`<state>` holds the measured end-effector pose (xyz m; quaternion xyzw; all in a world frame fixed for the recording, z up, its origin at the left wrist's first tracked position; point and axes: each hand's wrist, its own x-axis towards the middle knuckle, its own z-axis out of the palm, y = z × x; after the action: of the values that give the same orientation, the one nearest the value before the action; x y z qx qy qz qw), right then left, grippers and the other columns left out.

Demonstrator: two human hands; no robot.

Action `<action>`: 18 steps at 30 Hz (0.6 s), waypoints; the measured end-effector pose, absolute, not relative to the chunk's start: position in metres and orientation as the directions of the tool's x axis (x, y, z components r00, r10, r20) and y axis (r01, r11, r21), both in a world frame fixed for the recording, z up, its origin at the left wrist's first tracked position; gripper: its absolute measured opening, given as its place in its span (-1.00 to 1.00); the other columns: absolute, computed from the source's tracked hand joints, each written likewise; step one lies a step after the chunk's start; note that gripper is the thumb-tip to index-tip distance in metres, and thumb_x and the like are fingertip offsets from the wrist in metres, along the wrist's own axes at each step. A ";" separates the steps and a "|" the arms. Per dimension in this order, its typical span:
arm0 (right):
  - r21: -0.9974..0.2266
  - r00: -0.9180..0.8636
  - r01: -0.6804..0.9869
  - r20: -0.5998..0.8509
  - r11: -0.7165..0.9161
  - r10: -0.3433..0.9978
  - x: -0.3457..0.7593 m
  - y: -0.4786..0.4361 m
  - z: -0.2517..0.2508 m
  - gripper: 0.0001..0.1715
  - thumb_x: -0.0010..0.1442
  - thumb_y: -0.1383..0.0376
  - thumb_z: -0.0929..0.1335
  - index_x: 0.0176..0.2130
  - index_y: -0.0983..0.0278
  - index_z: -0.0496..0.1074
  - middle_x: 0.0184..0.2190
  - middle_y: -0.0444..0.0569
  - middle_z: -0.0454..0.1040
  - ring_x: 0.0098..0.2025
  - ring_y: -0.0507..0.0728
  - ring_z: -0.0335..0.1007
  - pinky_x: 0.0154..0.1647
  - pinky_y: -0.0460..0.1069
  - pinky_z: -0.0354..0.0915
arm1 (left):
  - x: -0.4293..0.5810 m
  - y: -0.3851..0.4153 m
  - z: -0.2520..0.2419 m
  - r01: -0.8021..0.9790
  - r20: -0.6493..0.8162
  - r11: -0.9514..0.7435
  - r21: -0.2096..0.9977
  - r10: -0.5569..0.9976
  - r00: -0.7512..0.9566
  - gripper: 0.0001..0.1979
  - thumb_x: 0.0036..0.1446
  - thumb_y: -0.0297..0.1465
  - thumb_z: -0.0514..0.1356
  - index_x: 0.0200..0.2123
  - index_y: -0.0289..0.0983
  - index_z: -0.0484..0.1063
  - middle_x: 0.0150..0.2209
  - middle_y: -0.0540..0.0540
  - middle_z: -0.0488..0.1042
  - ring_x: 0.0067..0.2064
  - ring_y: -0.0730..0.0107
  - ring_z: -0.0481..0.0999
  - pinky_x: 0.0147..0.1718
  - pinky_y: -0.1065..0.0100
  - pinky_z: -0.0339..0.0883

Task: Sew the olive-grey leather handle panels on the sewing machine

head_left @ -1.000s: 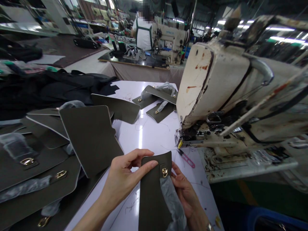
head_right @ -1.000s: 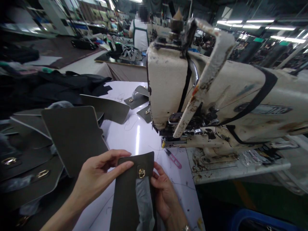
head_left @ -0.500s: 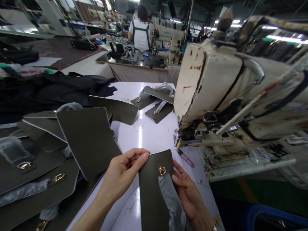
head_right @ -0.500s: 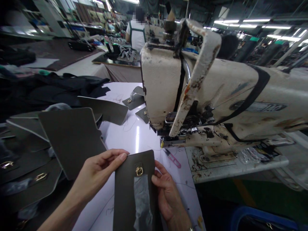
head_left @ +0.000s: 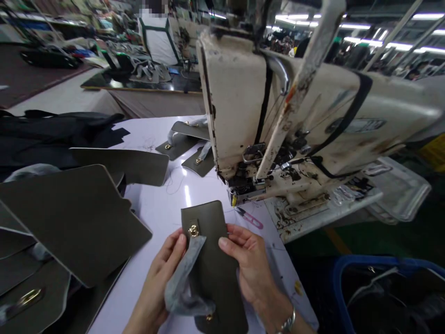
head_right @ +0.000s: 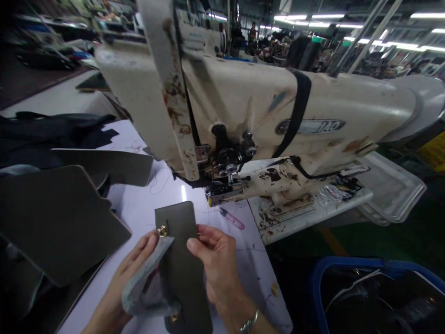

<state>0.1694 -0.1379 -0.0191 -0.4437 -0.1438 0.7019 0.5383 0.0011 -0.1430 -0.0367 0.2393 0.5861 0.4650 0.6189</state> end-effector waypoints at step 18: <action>-0.808 -0.183 -0.476 -0.296 -0.348 0.937 0.180 -0.143 -0.028 -0.58 0.15 0.04 0.50 -0.12 0.29 0.64 -0.34 0.00 0.61 -0.37 0.08 0.51 -0.33 -0.02 0.46 | -0.006 -0.071 -0.012 0.186 -0.183 0.117 0.976 0.902 0.392 -0.75 0.16 -0.20 0.30 -0.25 -0.26 0.42 -0.38 0.00 0.42 -0.36 0.45 0.39 -0.36 0.43 0.29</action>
<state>0.1803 -0.1433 -0.0279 -0.4044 -0.2851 0.7145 0.4947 -0.0055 -0.0706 -0.0119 0.5910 0.4602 0.3038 0.5888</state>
